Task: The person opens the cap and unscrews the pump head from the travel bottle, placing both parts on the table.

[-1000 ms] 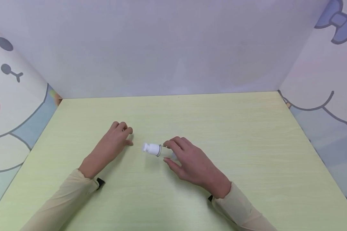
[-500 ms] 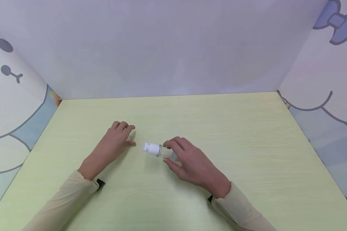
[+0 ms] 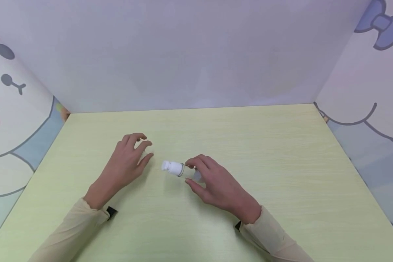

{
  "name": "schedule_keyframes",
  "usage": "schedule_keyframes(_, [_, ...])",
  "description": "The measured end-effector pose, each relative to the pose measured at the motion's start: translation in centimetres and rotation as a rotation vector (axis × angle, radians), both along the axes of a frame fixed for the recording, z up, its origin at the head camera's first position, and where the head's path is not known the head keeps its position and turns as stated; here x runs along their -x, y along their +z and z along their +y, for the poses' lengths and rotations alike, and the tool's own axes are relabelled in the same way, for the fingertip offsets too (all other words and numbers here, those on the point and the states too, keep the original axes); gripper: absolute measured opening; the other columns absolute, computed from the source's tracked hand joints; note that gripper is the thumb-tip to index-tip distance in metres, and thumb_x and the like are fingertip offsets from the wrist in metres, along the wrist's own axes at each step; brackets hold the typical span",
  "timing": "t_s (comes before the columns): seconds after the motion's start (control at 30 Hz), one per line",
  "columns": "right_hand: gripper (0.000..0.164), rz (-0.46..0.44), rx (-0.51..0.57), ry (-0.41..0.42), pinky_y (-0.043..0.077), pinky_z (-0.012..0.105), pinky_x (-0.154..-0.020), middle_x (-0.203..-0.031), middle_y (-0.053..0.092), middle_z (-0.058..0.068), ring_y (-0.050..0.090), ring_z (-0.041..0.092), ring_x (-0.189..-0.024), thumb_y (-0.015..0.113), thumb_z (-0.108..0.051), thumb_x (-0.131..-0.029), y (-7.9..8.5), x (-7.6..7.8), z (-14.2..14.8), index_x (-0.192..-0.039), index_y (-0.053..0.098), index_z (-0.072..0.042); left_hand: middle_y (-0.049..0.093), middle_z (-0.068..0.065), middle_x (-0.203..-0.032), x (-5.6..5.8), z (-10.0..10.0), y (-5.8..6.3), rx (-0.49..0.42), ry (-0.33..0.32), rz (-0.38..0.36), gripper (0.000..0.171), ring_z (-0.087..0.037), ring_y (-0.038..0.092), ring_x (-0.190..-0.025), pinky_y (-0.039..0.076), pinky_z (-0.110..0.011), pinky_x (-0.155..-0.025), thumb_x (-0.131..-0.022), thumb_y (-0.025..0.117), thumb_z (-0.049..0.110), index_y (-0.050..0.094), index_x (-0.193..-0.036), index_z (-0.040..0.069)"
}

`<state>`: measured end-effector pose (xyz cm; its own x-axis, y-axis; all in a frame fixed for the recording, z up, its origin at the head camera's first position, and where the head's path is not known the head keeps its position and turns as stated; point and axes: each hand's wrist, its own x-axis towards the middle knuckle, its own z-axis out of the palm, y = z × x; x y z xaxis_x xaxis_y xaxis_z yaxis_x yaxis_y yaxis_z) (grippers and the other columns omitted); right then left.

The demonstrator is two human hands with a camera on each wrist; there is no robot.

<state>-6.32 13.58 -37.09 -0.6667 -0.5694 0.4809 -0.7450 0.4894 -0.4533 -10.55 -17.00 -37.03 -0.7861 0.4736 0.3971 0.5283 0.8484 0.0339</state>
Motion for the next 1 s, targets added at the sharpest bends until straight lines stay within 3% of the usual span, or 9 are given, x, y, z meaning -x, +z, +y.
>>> schedule_keyframes(0.37, [0.044, -0.025, 0.037, -0.001, 0.059, 0.03, -0.085, -0.117, 0.066, -0.002, 0.064, 0.01, -0.099, 0.082, -0.009, -0.087, -0.1, 0.1, 0.0, -0.125, 0.059, -0.007, 0.066, -0.008, -0.12, -1.5, 1.1, 0.7, -0.124, -0.091, 0.047, 0.026, -0.034, 0.06, -0.114, 0.048, -0.054, -0.091, -0.094, 0.075, 0.024, 0.069, -0.118, 0.014])
schedule_keyframes(0.73, [0.044, -0.064, 0.05, 0.008, 0.058, 0.031, -0.088, -0.119, 0.064, -0.003, 0.063, 0.01, -0.102, 0.079, -0.009, -0.09, 0.0, 0.0, 0.0, -0.128, 0.057, -0.007, 0.068, -0.002, -0.121, -2.5, 2.2, 1.4, -0.216, -0.261, 0.018, 0.039, -0.025, 0.059, -0.115, 0.045, -0.048, -0.092, -0.096, 0.071, 0.042, 0.067, -0.123, 0.015])
schedule_keyframes(1.0, [0.039, -0.126, 0.032, 0.051, 0.056, 0.028, -0.091, -0.121, 0.062, -0.006, 0.062, 0.008, -0.105, 0.074, -0.015, -0.095, 0.2, -0.2, -0.1, -0.129, 0.055, -0.01, 0.068, 0.002, -0.111, -3.1, 3.6, 1.6, -0.238, -0.363, 0.004, 0.045, -0.02, 0.06, -0.112, 0.046, -0.043, -0.092, -0.097, 0.066, 0.058, 0.067, -0.114, 0.016])
